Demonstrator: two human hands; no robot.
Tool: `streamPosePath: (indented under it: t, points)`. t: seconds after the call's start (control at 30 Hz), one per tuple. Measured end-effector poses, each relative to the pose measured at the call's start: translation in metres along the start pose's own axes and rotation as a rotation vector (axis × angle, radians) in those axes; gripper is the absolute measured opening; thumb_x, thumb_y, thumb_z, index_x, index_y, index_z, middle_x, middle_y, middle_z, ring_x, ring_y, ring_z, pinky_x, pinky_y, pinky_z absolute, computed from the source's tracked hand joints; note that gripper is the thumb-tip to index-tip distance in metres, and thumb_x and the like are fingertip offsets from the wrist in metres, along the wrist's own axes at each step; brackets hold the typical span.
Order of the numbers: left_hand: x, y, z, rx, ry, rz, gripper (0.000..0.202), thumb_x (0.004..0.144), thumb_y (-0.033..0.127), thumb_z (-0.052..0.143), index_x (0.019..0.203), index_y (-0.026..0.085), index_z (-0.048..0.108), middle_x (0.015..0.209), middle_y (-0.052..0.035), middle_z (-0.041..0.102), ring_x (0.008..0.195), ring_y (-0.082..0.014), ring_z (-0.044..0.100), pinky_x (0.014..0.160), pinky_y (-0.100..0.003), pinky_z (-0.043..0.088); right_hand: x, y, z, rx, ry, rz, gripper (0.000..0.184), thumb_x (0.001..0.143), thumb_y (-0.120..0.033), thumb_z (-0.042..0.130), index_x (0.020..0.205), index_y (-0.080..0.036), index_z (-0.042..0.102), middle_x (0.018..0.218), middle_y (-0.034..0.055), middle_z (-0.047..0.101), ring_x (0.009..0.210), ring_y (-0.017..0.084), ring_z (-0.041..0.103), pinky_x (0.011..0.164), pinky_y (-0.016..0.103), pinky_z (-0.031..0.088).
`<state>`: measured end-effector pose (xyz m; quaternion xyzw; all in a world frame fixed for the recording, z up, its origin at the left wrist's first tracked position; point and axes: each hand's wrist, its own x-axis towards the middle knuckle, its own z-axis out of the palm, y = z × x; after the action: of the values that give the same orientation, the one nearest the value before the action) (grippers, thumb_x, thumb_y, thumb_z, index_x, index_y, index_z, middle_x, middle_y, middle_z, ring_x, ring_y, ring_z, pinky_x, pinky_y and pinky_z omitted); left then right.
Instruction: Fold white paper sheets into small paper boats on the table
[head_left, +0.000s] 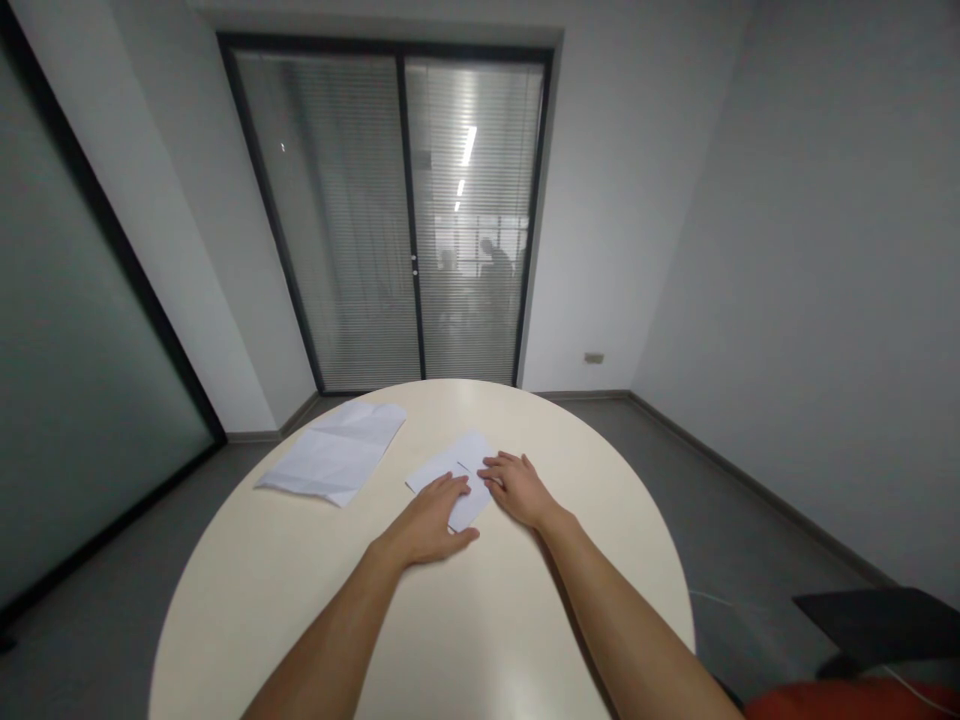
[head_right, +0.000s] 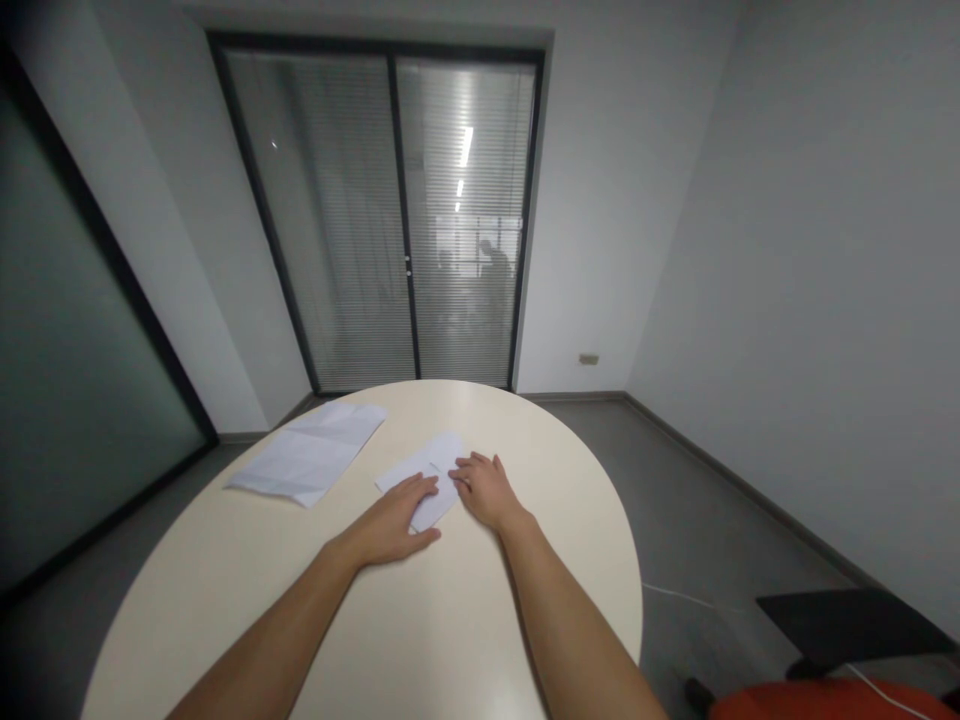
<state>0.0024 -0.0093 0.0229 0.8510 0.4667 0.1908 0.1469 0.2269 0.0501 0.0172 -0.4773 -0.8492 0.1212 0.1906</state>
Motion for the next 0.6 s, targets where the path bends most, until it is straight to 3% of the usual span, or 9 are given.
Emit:
streamPosePath:
  t: [0.3, 0.6]
  points:
    - [0.0013, -0.0005, 0.0019, -0.021, 0.141, 0.145, 0.027, 0.085, 0.027, 0.063, 0.111, 0.019, 0.064, 0.131, -0.0118, 0.065, 0.125, -0.0253, 0.057, 0.109, -0.040, 0.044, 0.0009, 0.0027, 0.0012, 0.000, 0.030, -0.010, 0.034, 0.097, -0.026, 0.051, 0.125, -0.026, 0.070, 0.141, 0.0091, 0.062, 0.138, 0.032, 0.046, 0.113, 0.065, 0.027]
    - [0.0045, 0.0051, -0.0024, -0.017, 0.158, 0.041, 0.015, 0.089, 0.023, 0.057, 0.098, 0.022, 0.069, 0.110, -0.0054, 0.074, 0.107, -0.0210, 0.065, 0.097, -0.031, 0.046, 0.0041, 0.0062, 0.0064, 0.031, 0.067, -0.112, 0.029, 0.092, -0.020, 0.056, 0.113, -0.025, 0.075, 0.126, 0.0091, 0.070, 0.122, 0.026, 0.059, 0.110, 0.048, 0.036]
